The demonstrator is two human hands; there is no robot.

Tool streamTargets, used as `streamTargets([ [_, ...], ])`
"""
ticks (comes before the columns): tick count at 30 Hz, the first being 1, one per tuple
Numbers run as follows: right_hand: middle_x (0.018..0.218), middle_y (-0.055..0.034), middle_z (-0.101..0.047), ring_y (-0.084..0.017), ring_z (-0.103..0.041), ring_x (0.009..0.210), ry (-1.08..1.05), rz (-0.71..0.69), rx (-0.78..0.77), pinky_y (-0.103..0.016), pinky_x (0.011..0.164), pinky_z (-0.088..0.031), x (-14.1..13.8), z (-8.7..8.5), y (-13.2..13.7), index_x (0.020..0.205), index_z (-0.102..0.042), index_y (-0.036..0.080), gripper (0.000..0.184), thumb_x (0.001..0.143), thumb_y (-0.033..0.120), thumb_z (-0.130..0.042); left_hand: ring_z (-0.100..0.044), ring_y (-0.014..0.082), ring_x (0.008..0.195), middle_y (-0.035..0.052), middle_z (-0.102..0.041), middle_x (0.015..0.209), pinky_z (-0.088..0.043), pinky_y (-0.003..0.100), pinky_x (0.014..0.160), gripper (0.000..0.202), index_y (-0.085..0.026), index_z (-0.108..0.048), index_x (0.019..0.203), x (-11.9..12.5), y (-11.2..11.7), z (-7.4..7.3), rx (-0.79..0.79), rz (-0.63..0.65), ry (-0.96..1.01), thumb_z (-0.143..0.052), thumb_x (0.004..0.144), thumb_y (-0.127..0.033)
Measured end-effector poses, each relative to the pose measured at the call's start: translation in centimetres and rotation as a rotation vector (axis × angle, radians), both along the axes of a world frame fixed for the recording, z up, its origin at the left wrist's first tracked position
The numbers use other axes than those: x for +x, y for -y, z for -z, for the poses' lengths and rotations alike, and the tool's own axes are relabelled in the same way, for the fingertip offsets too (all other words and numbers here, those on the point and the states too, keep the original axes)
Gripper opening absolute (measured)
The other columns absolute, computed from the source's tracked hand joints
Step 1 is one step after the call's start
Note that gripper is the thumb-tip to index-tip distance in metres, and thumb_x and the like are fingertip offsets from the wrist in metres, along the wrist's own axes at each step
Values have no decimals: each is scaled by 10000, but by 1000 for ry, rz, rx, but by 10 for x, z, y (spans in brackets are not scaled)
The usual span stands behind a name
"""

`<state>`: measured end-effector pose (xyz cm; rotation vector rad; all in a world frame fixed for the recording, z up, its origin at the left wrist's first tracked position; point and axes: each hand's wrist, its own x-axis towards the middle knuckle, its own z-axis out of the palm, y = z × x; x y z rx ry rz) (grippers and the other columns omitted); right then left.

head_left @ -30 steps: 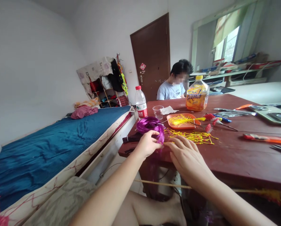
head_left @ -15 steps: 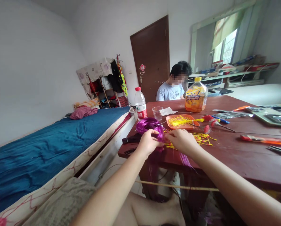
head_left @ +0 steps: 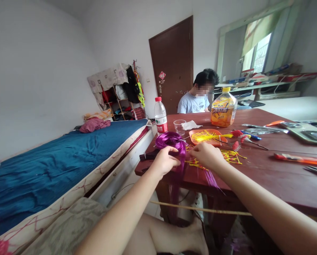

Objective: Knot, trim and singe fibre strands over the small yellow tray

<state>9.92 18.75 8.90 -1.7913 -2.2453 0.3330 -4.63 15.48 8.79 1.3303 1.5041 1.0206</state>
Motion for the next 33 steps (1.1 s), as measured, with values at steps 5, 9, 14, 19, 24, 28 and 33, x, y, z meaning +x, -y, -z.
streamTargets([
  [5,1053,-56,-616,-190,-600,902,25,-10,72,-408,789,-485,-8,2,10,1034,-584,165,237,880,332,-517,-550,94,476,-68,-559,519,-429,180,465,466,-153,-556,922,-1,3,3,57,48,-161,-643,541,102],
  [9,928,-31,-647,-171,-613,833,17,-16,125,-389,767,-482,-6,6,11,931,-612,151,216,868,342,-532,-565,112,498,-61,-561,543,-441,207,498,494,-159,-556,970,-6,1,8,122,54,-305,-667,543,64],
  [14,747,-86,-682,-278,-601,845,-28,-6,292,-416,704,-432,2,10,15,693,-672,184,227,818,295,-520,-572,139,595,-32,-581,642,-470,268,619,476,-183,-584,953,-11,11,5,275,69,-521,-648,546,55],
  [19,1011,-104,-668,-270,-557,950,-81,-187,486,-386,755,-419,1,16,44,971,-643,175,234,803,157,-481,-511,214,921,48,-580,952,-403,377,866,325,-184,-629,862,-1,45,5,489,128,-719,-528,655,45],
  [24,1082,-58,-682,-277,-509,1077,-70,-429,631,-422,903,-361,7,41,69,1002,-665,180,268,840,146,-455,-481,246,948,98,-558,1034,-426,414,812,240,-172,-638,925,-3,74,22,689,137,-1055,-448,810,-79],
  [28,1010,-60,-714,-301,-536,1057,-51,-404,764,-449,924,-338,16,56,74,979,-690,139,286,848,150,-435,-486,245,962,105,-557,1059,-419,404,831,262,-178,-641,954,-14,85,33,788,118,-1159,-457,806,-64],
  [33,1131,-31,-669,-265,-539,1077,-44,-469,797,-435,940,-323,13,63,81,1090,-643,164,338,867,155,-388,-515,222,809,84,-584,867,-449,350,704,264,-170,-636,974,-21,95,45,737,170,-1200,-444,815,-83],
])
